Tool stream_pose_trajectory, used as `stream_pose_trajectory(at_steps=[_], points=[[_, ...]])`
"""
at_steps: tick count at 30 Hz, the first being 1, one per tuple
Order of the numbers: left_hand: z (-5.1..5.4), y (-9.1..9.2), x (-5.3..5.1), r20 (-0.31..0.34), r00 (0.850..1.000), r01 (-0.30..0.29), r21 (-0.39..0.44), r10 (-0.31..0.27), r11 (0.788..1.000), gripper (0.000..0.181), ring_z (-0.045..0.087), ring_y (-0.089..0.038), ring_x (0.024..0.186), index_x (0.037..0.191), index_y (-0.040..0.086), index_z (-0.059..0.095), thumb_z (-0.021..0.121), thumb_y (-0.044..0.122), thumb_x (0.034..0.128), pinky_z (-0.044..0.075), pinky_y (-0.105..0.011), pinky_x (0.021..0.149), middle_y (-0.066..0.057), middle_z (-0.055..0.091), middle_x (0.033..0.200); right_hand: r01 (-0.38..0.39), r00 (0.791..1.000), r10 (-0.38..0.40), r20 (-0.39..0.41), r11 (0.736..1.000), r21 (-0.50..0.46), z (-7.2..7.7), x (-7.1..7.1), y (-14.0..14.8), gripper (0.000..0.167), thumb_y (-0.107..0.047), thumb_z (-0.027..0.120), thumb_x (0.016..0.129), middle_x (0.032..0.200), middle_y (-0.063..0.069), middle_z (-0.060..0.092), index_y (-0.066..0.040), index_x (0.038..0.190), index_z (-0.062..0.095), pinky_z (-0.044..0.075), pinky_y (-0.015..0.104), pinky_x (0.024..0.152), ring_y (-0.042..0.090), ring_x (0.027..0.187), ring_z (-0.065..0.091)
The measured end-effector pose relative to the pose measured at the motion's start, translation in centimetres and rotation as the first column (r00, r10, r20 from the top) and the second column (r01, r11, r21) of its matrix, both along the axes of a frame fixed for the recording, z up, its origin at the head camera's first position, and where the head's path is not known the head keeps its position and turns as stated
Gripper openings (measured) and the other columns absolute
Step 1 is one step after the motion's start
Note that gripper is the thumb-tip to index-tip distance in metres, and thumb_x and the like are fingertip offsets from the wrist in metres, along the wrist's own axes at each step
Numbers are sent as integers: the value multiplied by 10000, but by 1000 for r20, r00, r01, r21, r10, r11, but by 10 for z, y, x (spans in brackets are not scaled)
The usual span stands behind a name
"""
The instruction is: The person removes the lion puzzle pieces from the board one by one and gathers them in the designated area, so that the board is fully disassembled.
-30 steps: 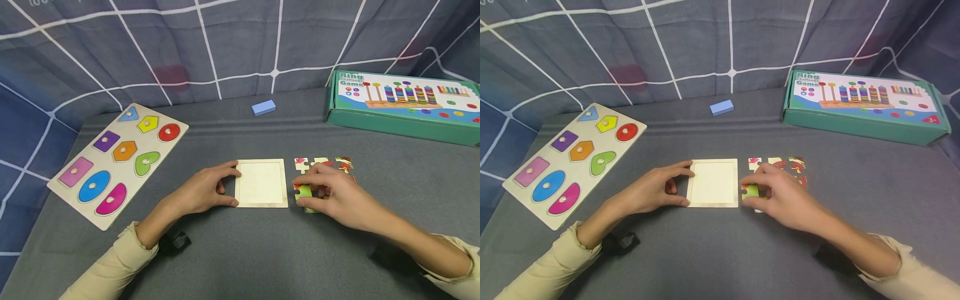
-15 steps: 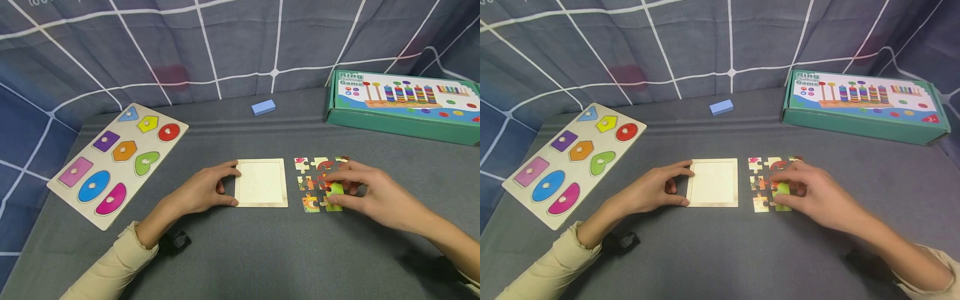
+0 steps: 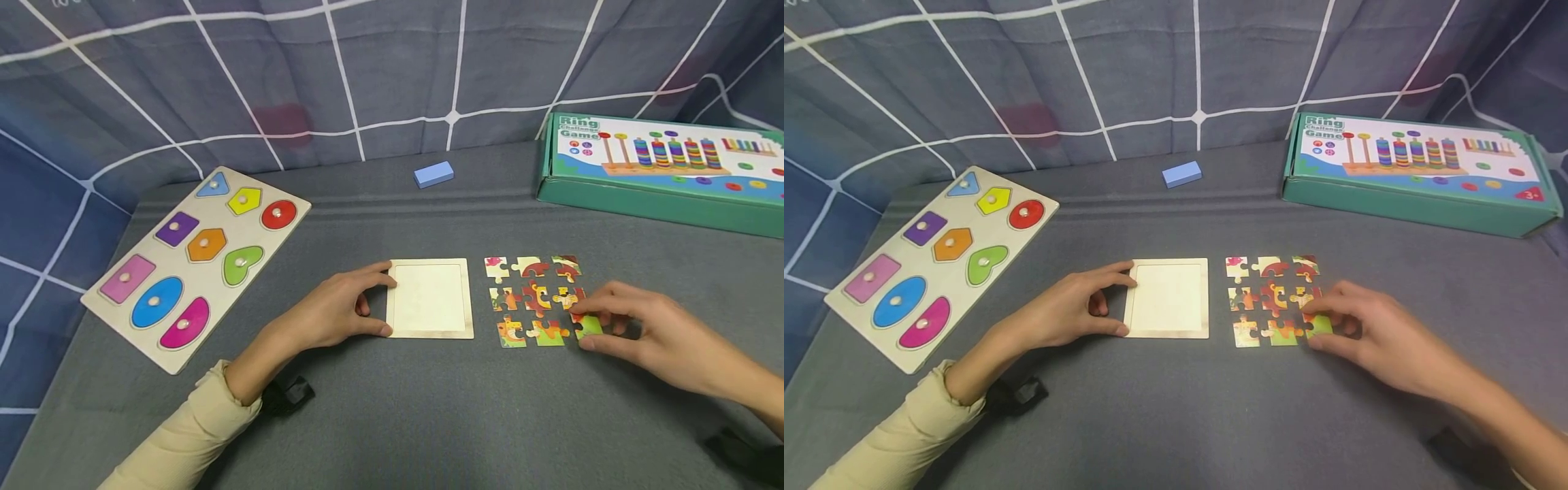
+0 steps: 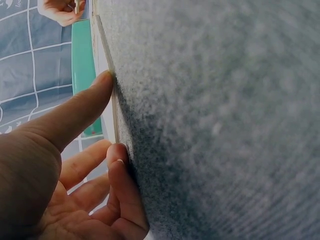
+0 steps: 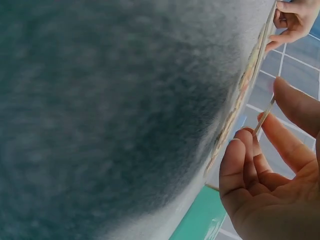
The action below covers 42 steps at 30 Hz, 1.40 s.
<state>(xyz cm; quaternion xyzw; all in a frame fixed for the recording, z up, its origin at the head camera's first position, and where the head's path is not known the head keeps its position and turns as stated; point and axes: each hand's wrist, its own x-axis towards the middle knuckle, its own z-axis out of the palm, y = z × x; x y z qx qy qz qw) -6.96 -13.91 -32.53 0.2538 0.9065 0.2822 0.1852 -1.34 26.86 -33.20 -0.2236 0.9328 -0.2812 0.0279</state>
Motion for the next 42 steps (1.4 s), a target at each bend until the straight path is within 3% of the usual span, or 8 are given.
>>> stream_pose_trajectory(at_steps=[5,18,33,42], points=[[0,0,0,-1,1000,3,4,-3,1000,629,551,-57,691,1323,87,602,868,234,772,441,-309,748,-55,406,1529,-23,999,23,-36,1000,-1,-5,2,4,435,-87,889,699,957,-175,584,-195,1086,721,384,175,603,-1,724,509],[-1,0,0,4,1000,-3,13,3,1000,630,550,-65,694,1320,83,604,872,222,767,442,-299,727,-58,411,1524,-21,998,24,-63,999,40,-10,1,5,409,-125,897,694,900,-185,523,-177,1065,731,345,179,584,1,734,460],[1,-1,1,13,1000,-1,21,1,1000,628,547,-70,693,1322,77,601,868,222,772,436,-303,728,-68,403,1528,-37,995,44,-92,996,75,-11,2,3,443,-126,900,688,957,-181,532,-187,1088,721,369,208,611,-9,764,467],[1,-1,1,7,1000,1,11,-2,1000,628,549,-68,699,1325,87,601,866,234,775,439,-306,735,-60,400,1531,-31,997,36,-63,996,81,-11,2,3,410,-101,879,718,979,-156,539,-192,1084,720,369,231,601,1,764,461]])
